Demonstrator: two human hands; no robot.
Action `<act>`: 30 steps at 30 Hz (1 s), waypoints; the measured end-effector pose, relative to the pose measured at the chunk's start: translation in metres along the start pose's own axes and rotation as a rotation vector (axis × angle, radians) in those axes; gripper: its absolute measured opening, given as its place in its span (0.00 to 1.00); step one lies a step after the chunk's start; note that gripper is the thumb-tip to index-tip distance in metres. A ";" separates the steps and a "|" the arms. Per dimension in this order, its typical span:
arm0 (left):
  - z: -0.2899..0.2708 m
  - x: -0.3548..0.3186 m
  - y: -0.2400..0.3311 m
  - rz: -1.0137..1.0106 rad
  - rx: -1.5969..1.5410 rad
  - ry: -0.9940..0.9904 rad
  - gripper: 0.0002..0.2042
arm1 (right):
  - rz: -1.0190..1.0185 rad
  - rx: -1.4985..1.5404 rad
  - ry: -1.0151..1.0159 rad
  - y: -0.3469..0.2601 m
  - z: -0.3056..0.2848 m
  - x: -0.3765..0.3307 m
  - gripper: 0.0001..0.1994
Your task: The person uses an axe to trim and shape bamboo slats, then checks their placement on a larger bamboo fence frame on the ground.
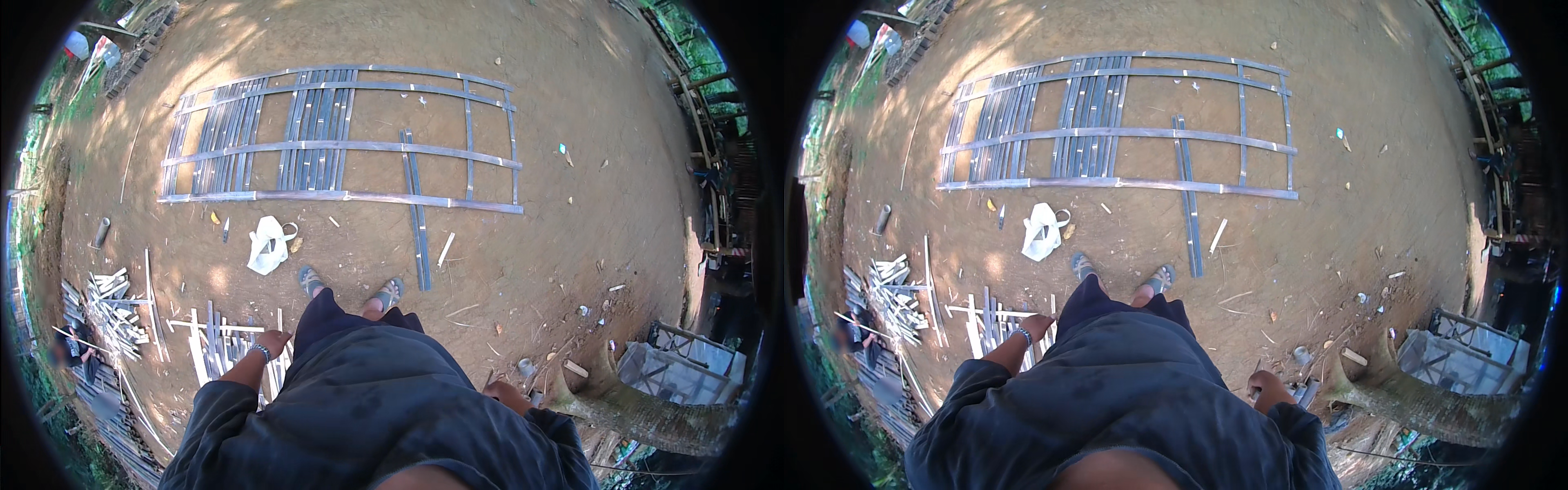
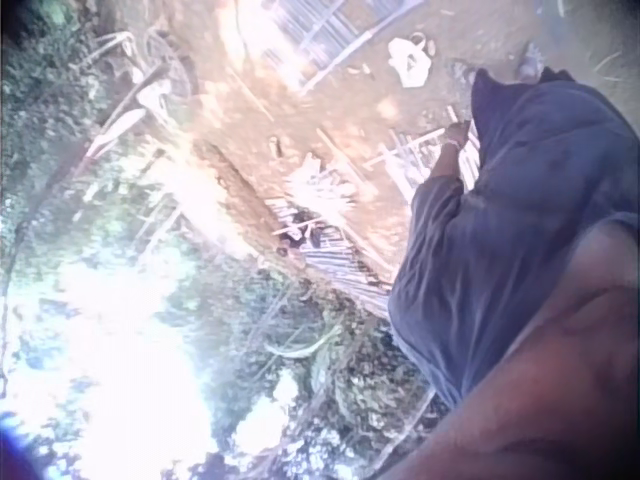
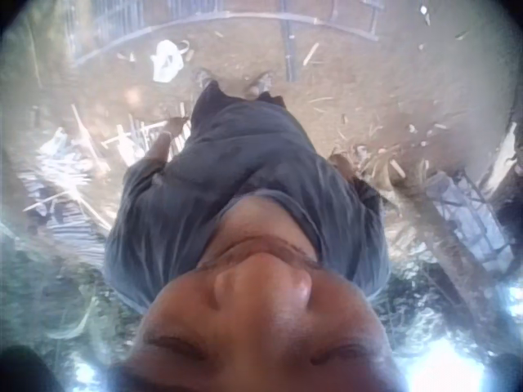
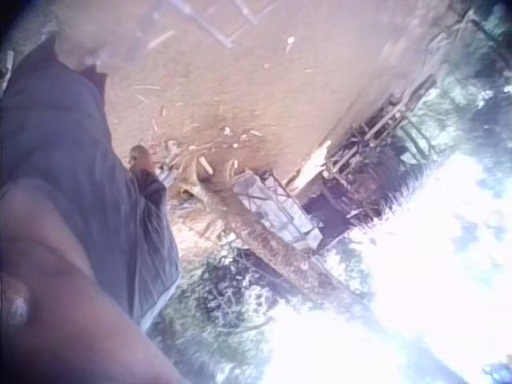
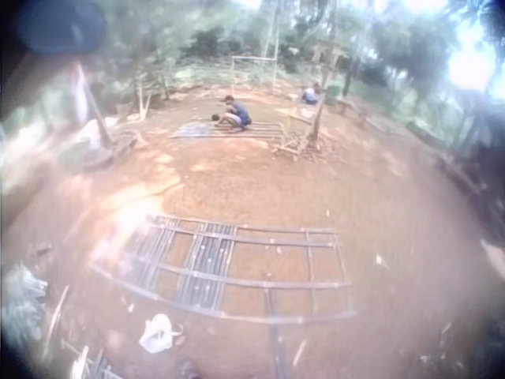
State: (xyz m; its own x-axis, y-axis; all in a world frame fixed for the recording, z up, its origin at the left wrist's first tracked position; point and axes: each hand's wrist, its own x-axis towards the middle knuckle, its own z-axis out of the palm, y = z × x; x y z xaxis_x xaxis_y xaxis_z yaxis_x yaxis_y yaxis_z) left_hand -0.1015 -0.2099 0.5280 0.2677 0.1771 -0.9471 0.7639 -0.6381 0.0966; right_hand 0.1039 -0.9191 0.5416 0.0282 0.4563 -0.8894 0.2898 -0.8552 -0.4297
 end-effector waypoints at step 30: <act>0.105 -0.010 0.015 -0.079 -0.725 0.097 0.48 | 0.447 0.190 -0.058 -0.164 -0.201 0.176 0.18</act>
State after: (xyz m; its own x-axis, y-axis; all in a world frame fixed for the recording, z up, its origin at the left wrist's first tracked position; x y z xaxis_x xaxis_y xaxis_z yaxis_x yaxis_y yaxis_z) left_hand -0.1543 -0.2994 0.5068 0.2205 0.2891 -0.9315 0.9706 0.0295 0.2389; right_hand 0.2537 -0.6493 0.4869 0.0550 0.0240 -0.9982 0.0816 -0.9965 -0.0194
